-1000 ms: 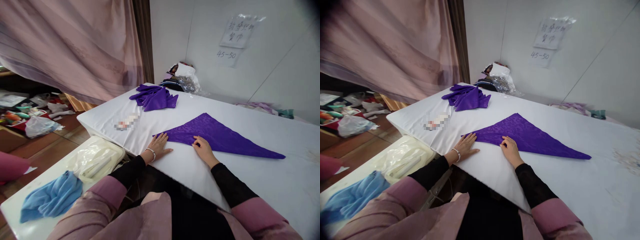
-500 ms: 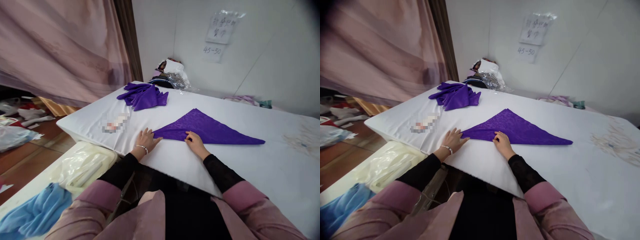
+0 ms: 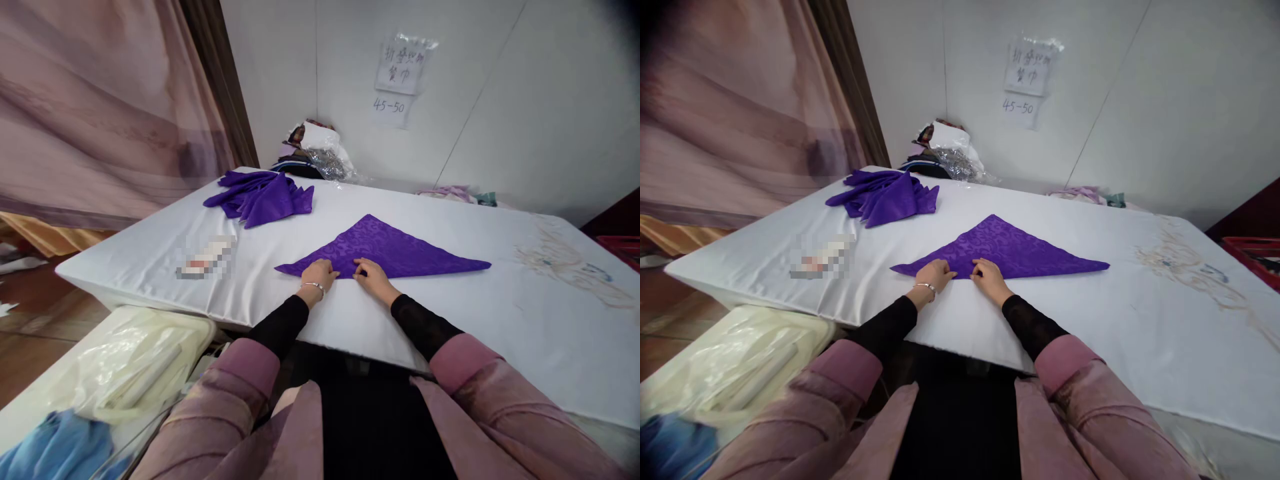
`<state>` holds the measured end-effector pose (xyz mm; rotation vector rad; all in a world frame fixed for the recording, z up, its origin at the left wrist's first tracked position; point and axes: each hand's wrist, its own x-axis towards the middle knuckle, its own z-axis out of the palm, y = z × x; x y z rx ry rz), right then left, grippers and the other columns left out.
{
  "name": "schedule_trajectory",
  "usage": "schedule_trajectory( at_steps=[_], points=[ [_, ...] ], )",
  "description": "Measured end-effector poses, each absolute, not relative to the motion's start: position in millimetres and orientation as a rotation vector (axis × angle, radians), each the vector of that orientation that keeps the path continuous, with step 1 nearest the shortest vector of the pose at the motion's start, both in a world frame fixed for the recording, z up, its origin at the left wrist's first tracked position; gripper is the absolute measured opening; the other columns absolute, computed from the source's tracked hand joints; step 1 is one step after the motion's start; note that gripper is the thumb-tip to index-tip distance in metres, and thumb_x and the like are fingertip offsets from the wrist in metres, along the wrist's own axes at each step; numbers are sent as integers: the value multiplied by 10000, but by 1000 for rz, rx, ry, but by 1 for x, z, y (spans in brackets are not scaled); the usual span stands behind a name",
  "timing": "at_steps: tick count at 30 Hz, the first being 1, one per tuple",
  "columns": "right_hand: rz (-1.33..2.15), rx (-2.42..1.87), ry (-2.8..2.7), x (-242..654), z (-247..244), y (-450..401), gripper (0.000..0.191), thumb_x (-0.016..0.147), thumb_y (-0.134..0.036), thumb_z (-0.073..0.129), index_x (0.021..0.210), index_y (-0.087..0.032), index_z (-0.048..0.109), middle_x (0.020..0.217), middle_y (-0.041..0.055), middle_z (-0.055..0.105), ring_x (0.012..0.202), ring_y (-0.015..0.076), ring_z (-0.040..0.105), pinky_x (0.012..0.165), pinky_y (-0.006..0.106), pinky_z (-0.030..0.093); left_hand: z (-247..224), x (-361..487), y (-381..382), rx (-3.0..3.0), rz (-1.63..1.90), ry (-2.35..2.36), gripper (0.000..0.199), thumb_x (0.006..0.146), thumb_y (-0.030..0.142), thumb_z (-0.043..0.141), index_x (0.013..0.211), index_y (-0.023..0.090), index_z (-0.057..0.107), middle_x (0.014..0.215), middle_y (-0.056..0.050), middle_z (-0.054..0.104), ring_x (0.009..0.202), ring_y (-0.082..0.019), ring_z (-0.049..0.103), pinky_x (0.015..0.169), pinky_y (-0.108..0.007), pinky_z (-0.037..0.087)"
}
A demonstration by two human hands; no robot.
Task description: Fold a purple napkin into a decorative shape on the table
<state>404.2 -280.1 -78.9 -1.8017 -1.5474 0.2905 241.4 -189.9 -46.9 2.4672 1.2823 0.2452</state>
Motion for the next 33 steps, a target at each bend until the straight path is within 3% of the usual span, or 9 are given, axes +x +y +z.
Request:
schedule_trajectory(
  at_steps=[11,15,18,22,33],
  points=[
    [581,-1808,-1537,410,-61,-286,162,691,-71,557,765,-188,639,1284,87,556,1285,233,408,1069,419,272,-33,153,-155,2445,226,1357,142,793,315,550,803,196,627,880,-22,627,792,-155,579,676,-247,420],
    [535,-1846,-1471,394,-53,-272,181,750,-216,605,921,-193,662,1299,96,534,1270,247,422,1053,426,293,-28,160,-163,2496,247,1383,254,826,396,500,765,183,625,870,-51,620,825,-191,583,723,-288,423],
    [369,-1885,-1479,371,-58,-254,310,757,-341,650,1026,-187,646,1331,113,499,1315,280,342,1067,468,247,-29,187,-176,2559,290,1360,338,842,472,465,743,183,609,857,-59,626,836,-210,587,740,-314,423],
    [304,-1948,-1521,353,-76,-242,353,766,-247,645,1113,-198,606,1371,108,462,1337,282,299,1065,513,207,-38,211,-182,2539,248,1343,294,838,449,489,736,196,596,857,-48,634,814,-197,594,689,-295,427],
    [388,-1990,-1551,404,-74,-277,453,751,-202,632,1199,-179,572,1384,112,459,1322,259,347,1085,455,235,-38,173,-162,2509,248,1338,196,801,363,553,698,196,545,813,-29,615,762,-175,582,643,-268,405]
  ],
)
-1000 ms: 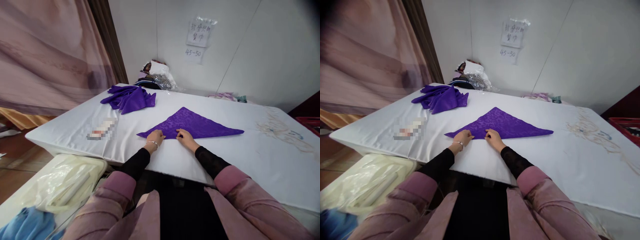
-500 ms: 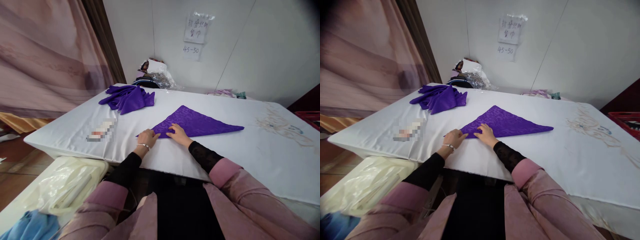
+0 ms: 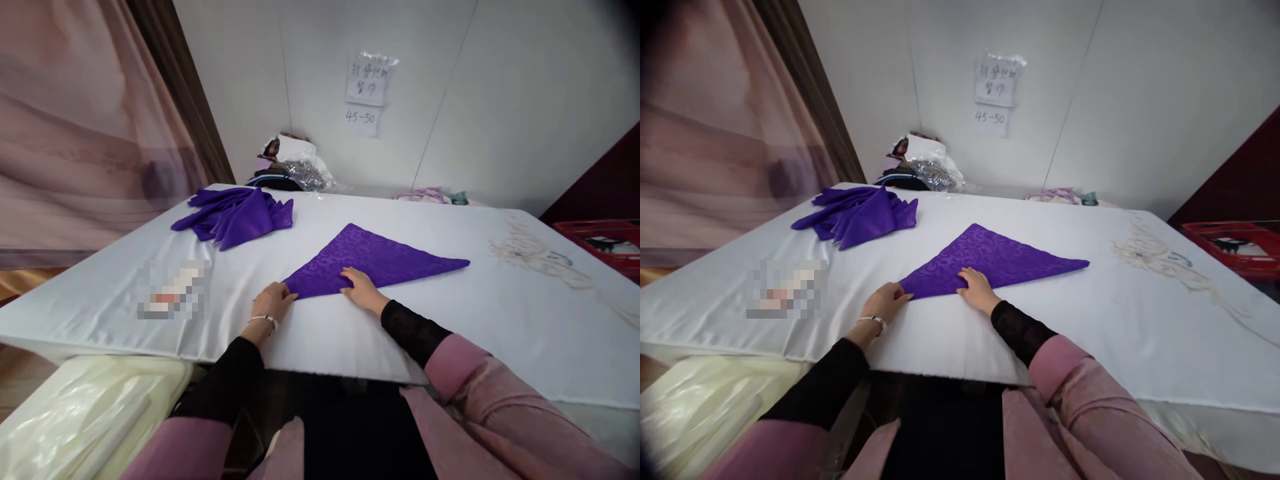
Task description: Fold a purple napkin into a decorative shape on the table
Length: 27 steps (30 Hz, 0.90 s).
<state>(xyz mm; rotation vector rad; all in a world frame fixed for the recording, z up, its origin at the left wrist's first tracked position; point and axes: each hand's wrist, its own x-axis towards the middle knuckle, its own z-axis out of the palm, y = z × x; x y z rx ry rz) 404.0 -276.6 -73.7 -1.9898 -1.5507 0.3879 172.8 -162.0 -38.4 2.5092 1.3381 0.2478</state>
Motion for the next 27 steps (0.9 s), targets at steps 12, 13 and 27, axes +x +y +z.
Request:
schedule_trajectory(
  at_steps=[12,13,27],
  points=[
    [546,-2033,-1421,406,-38,-278,443,821,-414,573,1197,-181,574,1257,102,582,1188,247,513,1009,385,369,-25,238,-185,2659,218,1041,225,829,389,522,720,205,592,812,-20,617,776,-162,575,662,-260,403],
    [502,-2023,-1438,405,-39,-275,411,816,-377,588,1177,-181,587,1239,100,595,1168,247,530,1001,387,379,-26,249,-190,2687,209,996,224,831,384,521,718,204,588,811,-21,615,777,-160,572,661,-258,401],
    [429,-1930,-1468,453,-53,-305,379,698,-125,688,1066,-213,656,1266,52,586,1235,202,479,1034,321,368,-33,253,-172,2577,71,1041,120,773,304,549,731,220,625,784,-16,653,731,-178,611,644,-271,453]
  ],
)
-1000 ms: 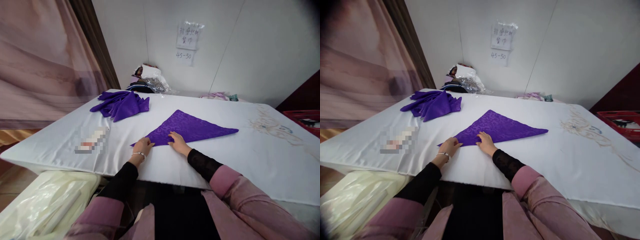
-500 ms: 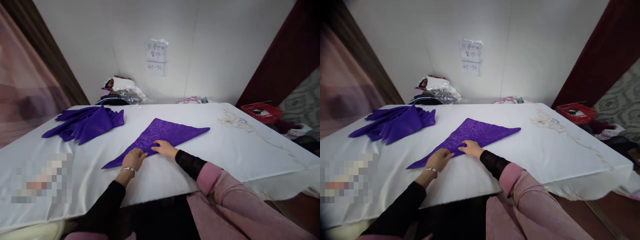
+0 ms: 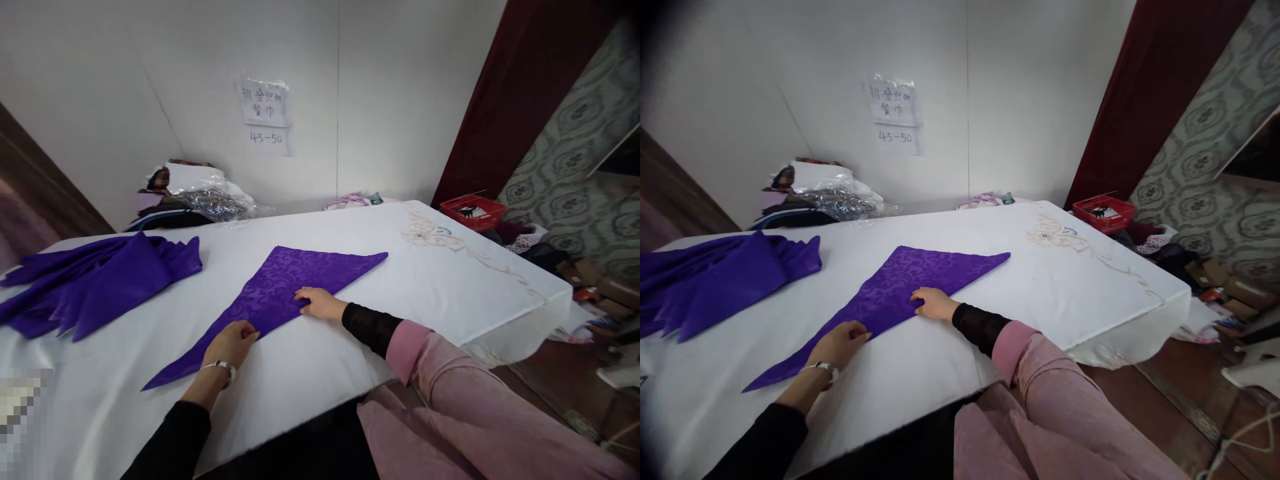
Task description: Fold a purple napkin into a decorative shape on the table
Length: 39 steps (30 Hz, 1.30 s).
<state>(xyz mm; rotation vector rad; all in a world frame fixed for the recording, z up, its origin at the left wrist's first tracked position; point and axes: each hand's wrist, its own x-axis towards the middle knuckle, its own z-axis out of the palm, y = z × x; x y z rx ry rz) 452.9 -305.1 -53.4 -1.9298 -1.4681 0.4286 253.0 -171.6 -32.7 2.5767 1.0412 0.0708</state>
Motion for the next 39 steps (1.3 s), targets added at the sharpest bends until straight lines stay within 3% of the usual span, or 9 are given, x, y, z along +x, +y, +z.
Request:
schedule_trajectory(
  at_steps=[4,7,9,15,23,28,33,39],
  points=[
    [270,-1857,-1457,467,-49,-309,308,775,-151,615,1081,-167,654,1239,71,604,1228,170,483,1044,284,351,-39,283,-191,2760,321,772,230,817,350,511,936,210,650,1053,-65,665,1008,-210,599,891,-318,455],
    [4,-1993,-1472,496,-50,-322,325,798,-89,515,1078,-172,657,1200,56,629,1194,152,513,1038,299,367,-50,310,-212,2895,379,506,388,846,375,486,1175,188,573,1349,-109,506,1262,-241,436,1053,-411,336],
    [-132,-2109,-1474,524,-53,-339,403,766,-25,459,1073,-192,660,1185,44,638,1180,161,524,1032,346,379,-57,326,-223,2961,342,387,450,857,382,472,1260,188,515,1424,-110,416,1328,-256,347,1089,-467,271],
    [-263,-2292,-1414,602,-56,-410,498,693,41,442,1103,-149,650,1232,104,602,1245,239,451,1051,446,327,-68,356,-234,3005,250,300,491,889,346,395,1345,168,432,1463,-107,346,1370,-257,261,1109,-483,229],
    [-326,-2475,-1491,645,-55,-446,383,806,-13,446,1102,-147,649,1218,118,598,1215,230,454,999,383,361,-73,360,-230,2944,180,298,485,908,383,338,1333,180,453,1444,-100,382,1363,-253,276,1112,-483,224],
    [-353,-2502,-1576,646,-54,-442,257,889,-143,450,1000,-156,682,1091,113,638,1067,229,499,897,348,390,-67,359,-231,2938,117,313,494,911,386,327,1343,177,440,1457,-92,359,1373,-242,253,1119,-476,210],
    [-408,-2542,-1583,649,-51,-438,266,885,-98,417,892,-128,682,930,137,622,934,232,485,845,342,378,-69,358,-231,2937,160,305,484,906,384,341,1334,189,455,1452,-93,367,1369,-244,266,1118,-480,213],
    [-411,-2561,-1593,647,-52,-441,274,870,-69,402,933,-118,664,934,138,595,923,234,473,818,332,401,-69,357,-232,2935,166,304,489,907,386,336,1348,202,439,1456,-83,364,1370,-244,263,1117,-480,211]
  ],
)
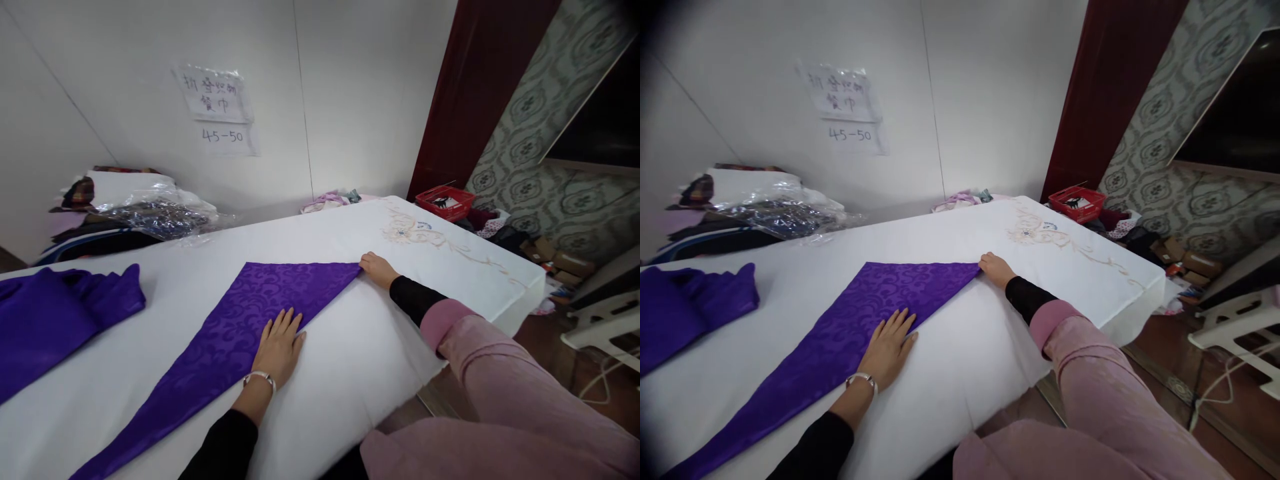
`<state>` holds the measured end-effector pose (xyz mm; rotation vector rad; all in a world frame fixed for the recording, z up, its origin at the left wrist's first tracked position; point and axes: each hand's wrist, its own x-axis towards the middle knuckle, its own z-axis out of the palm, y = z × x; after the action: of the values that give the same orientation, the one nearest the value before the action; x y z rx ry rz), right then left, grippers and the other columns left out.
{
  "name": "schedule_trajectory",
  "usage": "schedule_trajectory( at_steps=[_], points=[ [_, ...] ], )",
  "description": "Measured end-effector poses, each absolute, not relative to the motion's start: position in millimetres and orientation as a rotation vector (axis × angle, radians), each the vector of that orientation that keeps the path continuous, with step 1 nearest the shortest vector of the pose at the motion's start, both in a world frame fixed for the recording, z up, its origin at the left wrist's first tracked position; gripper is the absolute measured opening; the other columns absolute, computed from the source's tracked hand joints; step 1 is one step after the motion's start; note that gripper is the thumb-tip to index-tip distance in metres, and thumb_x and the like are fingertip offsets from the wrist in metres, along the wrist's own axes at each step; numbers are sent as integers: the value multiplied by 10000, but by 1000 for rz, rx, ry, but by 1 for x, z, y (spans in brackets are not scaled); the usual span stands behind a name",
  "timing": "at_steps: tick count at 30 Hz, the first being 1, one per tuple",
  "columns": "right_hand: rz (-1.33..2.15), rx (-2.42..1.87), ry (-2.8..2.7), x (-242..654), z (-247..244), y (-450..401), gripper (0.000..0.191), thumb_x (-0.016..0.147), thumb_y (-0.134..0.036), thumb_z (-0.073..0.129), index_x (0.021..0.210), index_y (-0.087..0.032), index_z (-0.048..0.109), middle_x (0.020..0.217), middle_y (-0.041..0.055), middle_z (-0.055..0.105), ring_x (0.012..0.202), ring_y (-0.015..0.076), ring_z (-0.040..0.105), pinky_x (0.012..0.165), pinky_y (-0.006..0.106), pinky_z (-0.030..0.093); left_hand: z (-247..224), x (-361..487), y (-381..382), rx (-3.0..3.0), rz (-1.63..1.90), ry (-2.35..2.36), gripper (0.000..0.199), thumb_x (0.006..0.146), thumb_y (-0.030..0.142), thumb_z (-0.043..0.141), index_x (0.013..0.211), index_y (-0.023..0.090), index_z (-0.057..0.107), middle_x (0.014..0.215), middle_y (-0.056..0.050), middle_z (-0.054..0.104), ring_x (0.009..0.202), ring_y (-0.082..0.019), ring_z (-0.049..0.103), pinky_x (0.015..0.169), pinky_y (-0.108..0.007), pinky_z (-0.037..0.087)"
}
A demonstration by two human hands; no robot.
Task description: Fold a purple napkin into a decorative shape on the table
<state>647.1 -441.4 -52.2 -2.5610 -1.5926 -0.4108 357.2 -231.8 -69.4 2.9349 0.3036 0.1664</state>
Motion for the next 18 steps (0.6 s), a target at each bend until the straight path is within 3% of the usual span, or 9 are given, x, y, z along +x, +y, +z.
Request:
schedule_trajectory(
  at_steps=[7,18],
  points=[
    [-275,-2486,-1665,641,-54,-462,322,887,-99,402,1112,-113,632,1094,128,619,1036,217,503,940,342,388,-66,358,-233,2945,124,308,487,906,386,328,1340,203,452,1457,-78,364,1374,-240,256,1119,-467,204],
    [-317,-2586,-1421,641,-62,-459,296,906,-161,409,1017,-124,681,1069,135,647,1012,230,553,929,341,397,-66,358,-233,2972,103,373,532,911,425,313,1365,167,416,1470,-86,331,1384,-257,221,1119,-493,188]
  ],
)
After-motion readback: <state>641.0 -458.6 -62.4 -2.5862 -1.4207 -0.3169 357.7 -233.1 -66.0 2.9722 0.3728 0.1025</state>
